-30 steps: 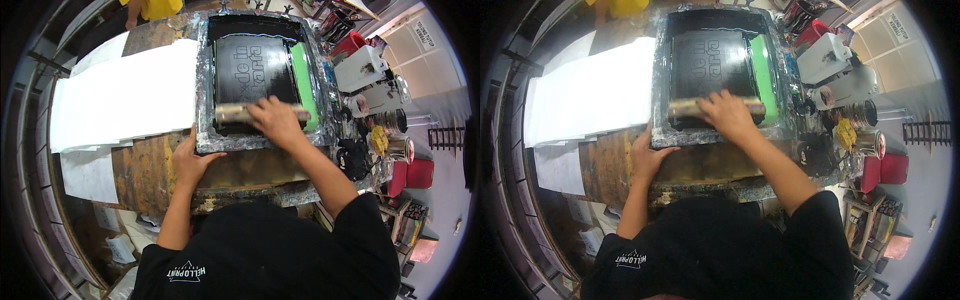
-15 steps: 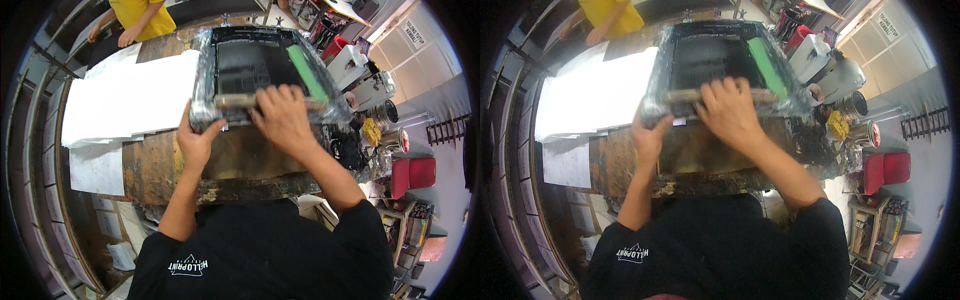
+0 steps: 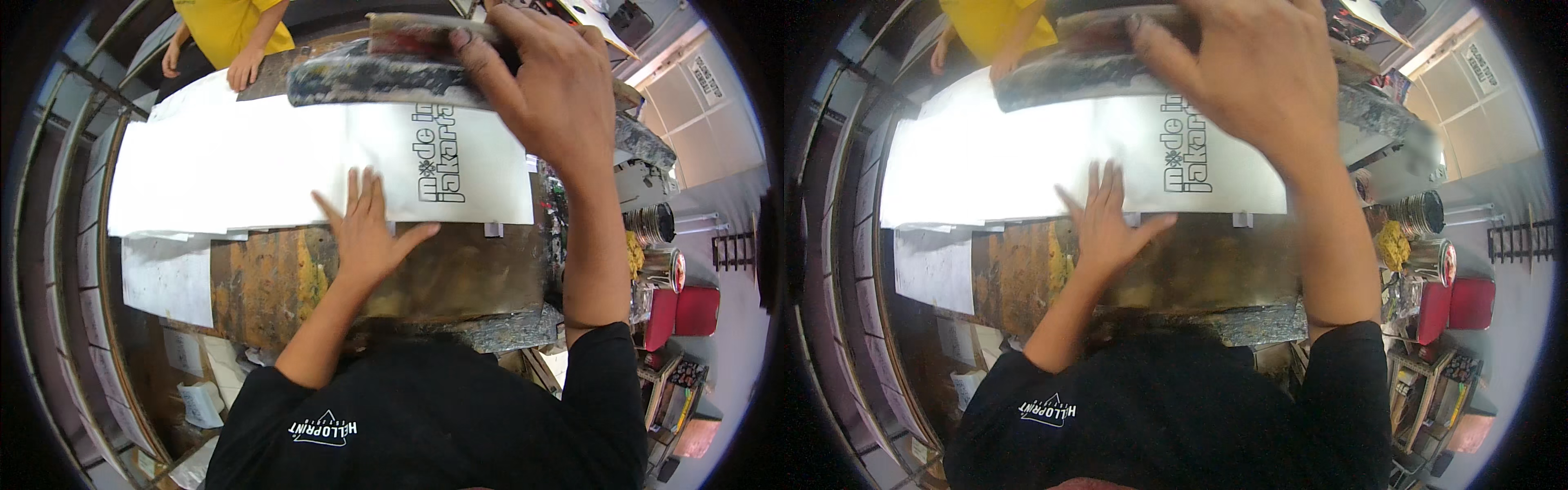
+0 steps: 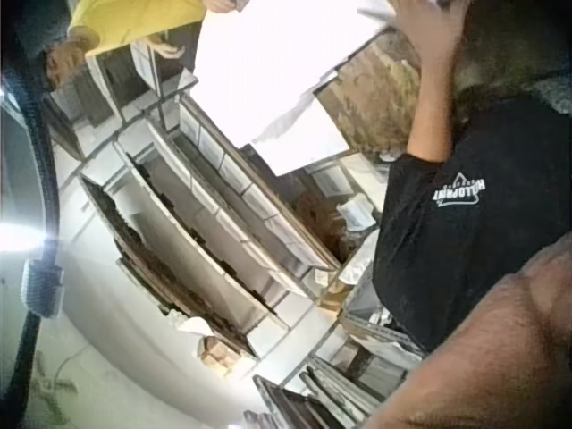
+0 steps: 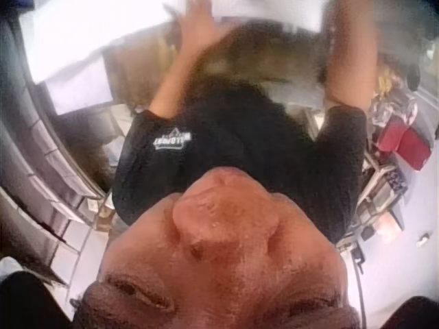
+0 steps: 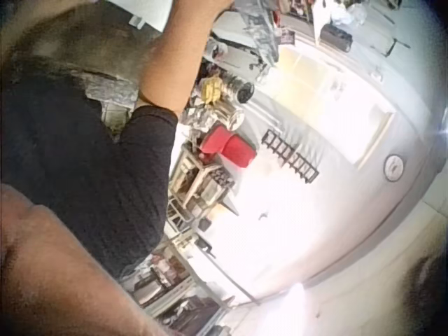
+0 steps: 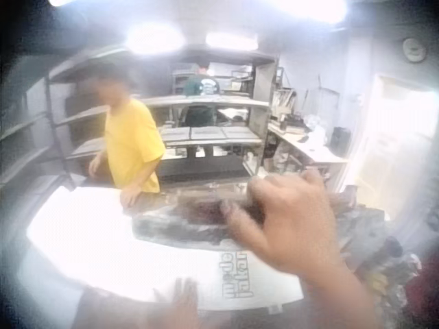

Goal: The person performs screen printing by placing sheets of paper onto a work surface, lowering a printing frame, and using a squeegee to spread ink across the screen. They repeat the process for multiple sheets, lifting the frame and moving each printed paper aside after applying the ink.

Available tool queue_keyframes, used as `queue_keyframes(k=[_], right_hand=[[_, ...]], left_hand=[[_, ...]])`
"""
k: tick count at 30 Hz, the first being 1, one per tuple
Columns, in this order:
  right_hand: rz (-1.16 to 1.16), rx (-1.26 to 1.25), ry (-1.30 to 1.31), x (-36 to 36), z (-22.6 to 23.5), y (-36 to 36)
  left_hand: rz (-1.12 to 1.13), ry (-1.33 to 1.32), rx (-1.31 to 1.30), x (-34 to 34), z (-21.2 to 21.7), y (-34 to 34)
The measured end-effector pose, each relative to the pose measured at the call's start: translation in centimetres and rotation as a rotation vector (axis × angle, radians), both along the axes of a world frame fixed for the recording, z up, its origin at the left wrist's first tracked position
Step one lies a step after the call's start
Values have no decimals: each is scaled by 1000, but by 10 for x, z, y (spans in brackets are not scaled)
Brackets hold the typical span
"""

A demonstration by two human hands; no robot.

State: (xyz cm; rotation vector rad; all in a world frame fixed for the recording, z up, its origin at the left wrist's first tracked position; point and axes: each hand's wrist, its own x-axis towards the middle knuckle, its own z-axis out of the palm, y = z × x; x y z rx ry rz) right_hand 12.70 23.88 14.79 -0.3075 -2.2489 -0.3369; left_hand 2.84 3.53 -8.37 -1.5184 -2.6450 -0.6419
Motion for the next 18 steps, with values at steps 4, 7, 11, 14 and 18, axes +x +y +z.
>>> queue_keyframes(k=[4, 7, 11, 14, 18], right_hand=[[-117, -157, -158, -3, 6, -2], [-83, -63, -98, 2, -1, -10], [-47, -123, -125, 10, -6, -15], [-79, -233, -227, 11, -3, -16], [-135, -201, -249, 6, 6, -13]], left_hand=[[-25, 31, 283, -18, 36, 32], [87, -41, 436, -41, 28, 8], [277, 28, 308, -115, 11, -74], [527, 43, 174, -155, 39, -114], [255, -645, 416, -78, 39, -49]])
